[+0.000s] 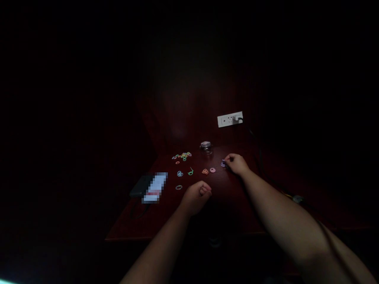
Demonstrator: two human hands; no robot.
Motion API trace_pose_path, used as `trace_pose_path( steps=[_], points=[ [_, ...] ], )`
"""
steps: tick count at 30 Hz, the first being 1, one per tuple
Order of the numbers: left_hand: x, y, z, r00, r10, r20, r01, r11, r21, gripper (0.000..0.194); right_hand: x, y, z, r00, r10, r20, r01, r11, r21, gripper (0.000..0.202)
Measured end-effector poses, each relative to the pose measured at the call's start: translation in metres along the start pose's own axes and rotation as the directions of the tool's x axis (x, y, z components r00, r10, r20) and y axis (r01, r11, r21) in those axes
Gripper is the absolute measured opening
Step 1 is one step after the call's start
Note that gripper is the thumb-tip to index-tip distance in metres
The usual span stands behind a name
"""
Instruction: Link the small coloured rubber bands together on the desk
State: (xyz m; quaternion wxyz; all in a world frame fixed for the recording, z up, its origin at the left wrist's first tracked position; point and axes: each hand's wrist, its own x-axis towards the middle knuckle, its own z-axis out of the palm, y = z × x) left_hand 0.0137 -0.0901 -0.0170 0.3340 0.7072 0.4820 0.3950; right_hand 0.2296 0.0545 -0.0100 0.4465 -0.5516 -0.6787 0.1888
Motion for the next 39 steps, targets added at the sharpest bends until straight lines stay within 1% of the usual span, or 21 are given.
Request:
trace_pose_path(
  steps=[6,10,11,15,18,19,20,21,22,24,26,27,28,29,30,31,32,33,34,37,39],
  points=[
    [0.001,0.002,0.002,1.000,0.026,-0.004,-0.026,0.997,0.067,0.014,-0.004,-0.005,0.002,0.998,-0.069,-0.011,0.063,0.953,-0.298,0.007],
    [0.002,0.005,0.003,0.999,0.033,0.006,-0.033,0.994,0.102,0.014,-0.013,-0.021,0.007,1.000,-0.008,-0.021,0.001,0.948,-0.318,0.012],
    [0.002,0.005,0.003,0.999,0.033,0.001,-0.033,0.993,0.113,0.013,-0.015,-0.026,0.009,0.999,0.003,-0.035,-0.015,0.932,-0.363,0.017],
    [0.001,0.005,0.003,1.000,0.027,-0.006,-0.026,0.992,0.125,0.013,-0.025,-0.042,0.021,0.990,0.105,-0.099,-0.130,0.945,-0.300,0.034],
    [0.001,0.005,0.003,1.000,0.026,-0.006,-0.025,0.992,0.124,0.013,-0.025,-0.054,0.029,0.960,0.193,-0.202,-0.232,0.954,-0.189,0.039],
    [0.001,0.004,0.003,1.000,0.029,-0.005,-0.028,0.992,0.123,0.012,-0.022,-0.061,0.029,0.954,0.186,-0.233,-0.224,0.963,-0.148,0.036],
    [0.002,0.004,0.003,0.999,0.032,-0.004,-0.031,0.992,0.122,0.012,-0.017,-0.069,0.028,0.937,0.152,-0.313,-0.163,0.987,-0.010,0.031],
    [0.002,0.003,0.003,0.999,0.033,-0.004,-0.032,0.992,0.122,0.012,-0.010,-0.079,0.024,0.913,0.111,-0.393,-0.060,0.989,0.138,0.029],
    [0.002,0.002,0.004,0.999,0.032,-0.005,-0.032,0.992,0.123,0.012,-0.001,-0.092,0.017,0.902,0.087,-0.422,0.029,0.965,0.262,0.030],
    [0.001,0.001,0.004,1.000,0.031,-0.006,-0.030,0.992,0.124,0.012,0.021,-0.124,-0.006,0.904,0.144,-0.402,0.056,0.893,0.446,0.030],
    [-0.001,0.001,0.004,1.000,0.029,-0.009,-0.028,0.992,0.126,0.012,0.043,-0.159,-0.039,0.921,0.123,-0.371,0.082,0.867,0.492,0.028],
    [-0.002,0.002,0.004,1.000,0.028,-0.012,-0.027,0.992,0.127,0.012,0.051,-0.173,-0.057,0.944,0.107,-0.311,0.106,0.797,0.595,0.025],
    [-0.003,0.003,0.003,1.000,0.023,-0.013,-0.021,0.992,0.125,0.012,0.056,-0.185,-0.074,0.972,0.023,-0.235,0.146,0.723,0.676,0.023],
    [-0.003,0.005,0.003,1.000,0.018,-0.011,-0.017,0.992,0.122,0.012,0.058,-0.192,-0.087,0.971,-0.087,-0.225,0.225,0.662,0.715,0.022],
    [-0.004,0.006,0.002,1.000,0.016,-0.002,-0.016,0.993,0.117,0.013,0.057,-0.194,-0.097,0.948,-0.187,-0.259,0.318,0.623,0.714,0.022],
    [-0.005,0.007,0.001,1.000,0.017,-0.001,-0.017,0.994,0.112,0.013,0.053,-0.190,-0.101,0.919,-0.254,-0.301,0.393,0.635,0.665,0.022],
    [-0.005,0.008,0.001,1.000,0.025,0.001,-0.025,0.994,0.109,0.012,0.047,-0.182,-0.100,0.902,-0.288,-0.323,0.428,0.705,0.566,0.023],
    [-0.005,0.009,0.001,1.000,0.026,-0.001,-0.026,0.994,0.103,0.012,0.040,-0.168,-0.094,0.898,-0.315,-0.307,0.425,0.802,0.420,0.021],
    [-0.005,0.010,0.001,1.000,0.025,0.002,-0.025,0.995,0.098,0.012,0.033,-0.151,-0.083,0.908,-0.346,-0.235,0.400,0.884,0.244,0.019],
    [-0.005,0.012,0.001,1.000,0.016,0.010,-0.017,0.996,0.089,0.011,0.015,-0.091,-0.046,0.937,-0.331,-0.110,0.342,0.935,0.094,0.007],
    [-0.004,0.013,0.000,1.000,0.011,0.016,-0.013,0.996,0.086,0.011,0.007,-0.056,-0.029,0.960,-0.279,0.002,0.279,0.958,-0.061,0.012]
  ],
)
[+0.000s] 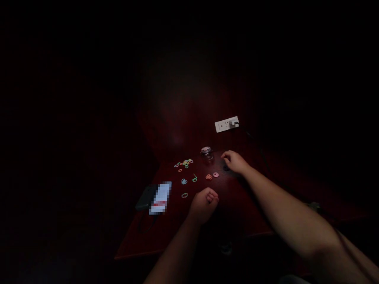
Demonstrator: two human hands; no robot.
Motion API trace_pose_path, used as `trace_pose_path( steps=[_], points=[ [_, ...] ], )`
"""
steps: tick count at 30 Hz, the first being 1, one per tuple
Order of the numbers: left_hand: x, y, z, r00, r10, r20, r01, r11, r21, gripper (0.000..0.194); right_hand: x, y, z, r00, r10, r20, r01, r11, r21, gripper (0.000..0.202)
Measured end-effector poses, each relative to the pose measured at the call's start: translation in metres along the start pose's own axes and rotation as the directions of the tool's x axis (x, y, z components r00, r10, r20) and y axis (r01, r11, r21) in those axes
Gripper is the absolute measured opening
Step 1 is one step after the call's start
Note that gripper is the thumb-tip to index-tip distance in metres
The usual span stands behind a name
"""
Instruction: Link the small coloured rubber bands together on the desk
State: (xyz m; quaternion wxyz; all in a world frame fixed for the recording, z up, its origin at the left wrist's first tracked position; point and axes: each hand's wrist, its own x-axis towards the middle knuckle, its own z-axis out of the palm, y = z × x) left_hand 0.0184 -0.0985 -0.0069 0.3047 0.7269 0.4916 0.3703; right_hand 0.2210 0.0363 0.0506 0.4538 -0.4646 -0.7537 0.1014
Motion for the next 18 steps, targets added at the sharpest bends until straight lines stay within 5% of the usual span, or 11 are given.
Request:
trace_pose_path(
  steps=[2,6,18],
  points=[
    [0.000,0.001,-0.001,1.000,-0.013,0.003,0.013,1.000,-0.017,0.011,-0.009,0.022,0.007,0.992,0.040,0.124,-0.020,0.987,-0.161,0.020],
    [0.000,0.001,-0.002,0.999,-0.026,0.023,0.027,0.998,-0.051,0.011,-0.012,0.041,0.005,0.981,0.068,0.182,-0.014,0.960,-0.278,0.021],
    [0.001,0.007,-0.002,0.998,-0.055,0.032,0.056,0.998,-0.031,0.012,-0.016,0.037,0.023,0.931,0.233,0.280,-0.077,0.878,-0.472,0.022]
  ],
)
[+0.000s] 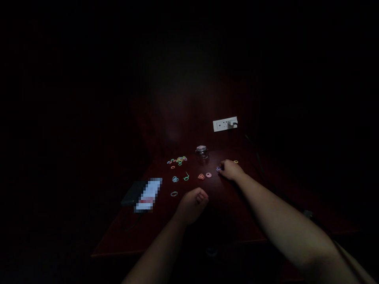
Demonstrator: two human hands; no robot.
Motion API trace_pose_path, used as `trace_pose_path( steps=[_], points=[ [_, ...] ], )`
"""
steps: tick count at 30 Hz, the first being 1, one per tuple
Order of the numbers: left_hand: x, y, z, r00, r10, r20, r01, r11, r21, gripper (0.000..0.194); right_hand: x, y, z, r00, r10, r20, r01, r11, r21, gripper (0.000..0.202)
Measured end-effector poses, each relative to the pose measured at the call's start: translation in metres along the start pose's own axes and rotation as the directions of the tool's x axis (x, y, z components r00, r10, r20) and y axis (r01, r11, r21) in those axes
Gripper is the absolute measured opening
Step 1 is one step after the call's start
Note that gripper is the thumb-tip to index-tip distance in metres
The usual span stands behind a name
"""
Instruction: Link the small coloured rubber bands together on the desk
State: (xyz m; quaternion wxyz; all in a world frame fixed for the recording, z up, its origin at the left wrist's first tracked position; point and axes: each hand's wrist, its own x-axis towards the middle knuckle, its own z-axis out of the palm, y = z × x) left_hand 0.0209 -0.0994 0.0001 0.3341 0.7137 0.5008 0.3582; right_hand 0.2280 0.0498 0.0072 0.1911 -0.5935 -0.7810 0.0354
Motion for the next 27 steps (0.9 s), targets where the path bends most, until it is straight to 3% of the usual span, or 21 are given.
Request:
trace_pose_path(
  steps=[6,27],
  points=[
    [-0.0007,0.0020,0.0007,1.000,0.000,-0.009,0.001,1.000,0.013,0.013,-0.0022,-0.0073,-0.0016,1.000,-0.013,-0.019,0.012,0.998,-0.067,0.023],
    [-0.0026,0.0062,-0.0007,1.000,-0.007,0.004,0.007,1.000,0.003,0.013,0.0035,-0.0072,-0.0024,0.998,-0.058,0.021,0.059,0.998,-0.019,0.017]
  ],
)
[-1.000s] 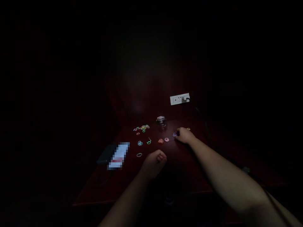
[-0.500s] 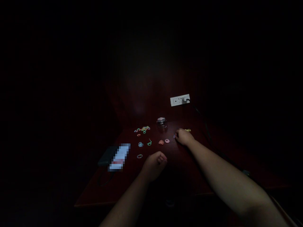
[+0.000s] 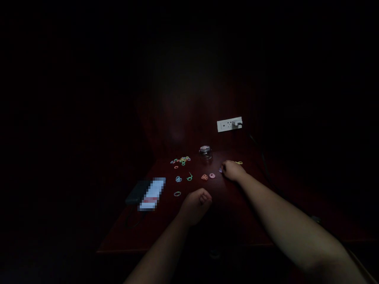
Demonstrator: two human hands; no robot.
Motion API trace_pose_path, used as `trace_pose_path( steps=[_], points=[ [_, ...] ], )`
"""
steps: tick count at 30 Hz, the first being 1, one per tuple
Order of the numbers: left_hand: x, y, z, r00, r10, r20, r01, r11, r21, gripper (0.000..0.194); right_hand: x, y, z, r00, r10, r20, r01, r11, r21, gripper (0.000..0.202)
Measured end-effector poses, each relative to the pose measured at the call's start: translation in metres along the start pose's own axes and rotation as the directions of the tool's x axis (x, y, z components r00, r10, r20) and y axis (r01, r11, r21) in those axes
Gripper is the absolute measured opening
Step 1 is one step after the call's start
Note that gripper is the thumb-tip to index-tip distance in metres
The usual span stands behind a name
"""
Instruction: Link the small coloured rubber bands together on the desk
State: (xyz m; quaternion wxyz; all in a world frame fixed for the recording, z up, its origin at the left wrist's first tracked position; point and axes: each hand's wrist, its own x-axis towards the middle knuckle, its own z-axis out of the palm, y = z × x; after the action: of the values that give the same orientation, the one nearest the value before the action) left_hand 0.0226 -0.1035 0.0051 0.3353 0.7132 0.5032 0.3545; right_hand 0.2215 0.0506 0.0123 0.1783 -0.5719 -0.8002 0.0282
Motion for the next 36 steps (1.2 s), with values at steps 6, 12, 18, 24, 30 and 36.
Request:
trace_pose_path(
  steps=[6,12,18,24,30,36],
  points=[
    [-0.001,0.001,0.000,1.000,0.004,-0.009,-0.004,1.000,0.011,0.013,0.002,-0.002,0.003,0.998,-0.037,-0.041,0.035,0.998,-0.045,0.025],
    [-0.001,0.000,0.000,1.000,0.008,-0.025,-0.007,1.000,0.027,0.014,0.004,-0.008,0.003,1.000,0.001,-0.023,-0.002,0.998,-0.056,0.023],
    [-0.006,0.004,0.001,0.998,0.053,-0.039,-0.051,0.998,0.047,0.013,0.003,-0.007,-0.001,1.000,-0.003,0.000,0.003,1.000,-0.030,0.020],
    [-0.004,0.023,-0.039,0.992,0.127,-0.009,-0.125,0.983,0.137,0.013,0.002,-0.005,-0.003,0.999,-0.036,-0.005,0.036,0.999,0.011,0.017],
    [0.041,0.017,-0.126,0.987,0.149,-0.062,-0.113,0.911,0.397,0.012,0.005,-0.004,-0.004,0.994,-0.061,-0.087,0.061,0.998,0.000,0.021],
    [0.086,-0.006,-0.176,0.990,0.005,-0.141,0.074,0.829,0.554,0.008,0.005,-0.006,-0.004,0.966,-0.132,-0.223,0.121,0.991,-0.060,0.016]
  ],
)
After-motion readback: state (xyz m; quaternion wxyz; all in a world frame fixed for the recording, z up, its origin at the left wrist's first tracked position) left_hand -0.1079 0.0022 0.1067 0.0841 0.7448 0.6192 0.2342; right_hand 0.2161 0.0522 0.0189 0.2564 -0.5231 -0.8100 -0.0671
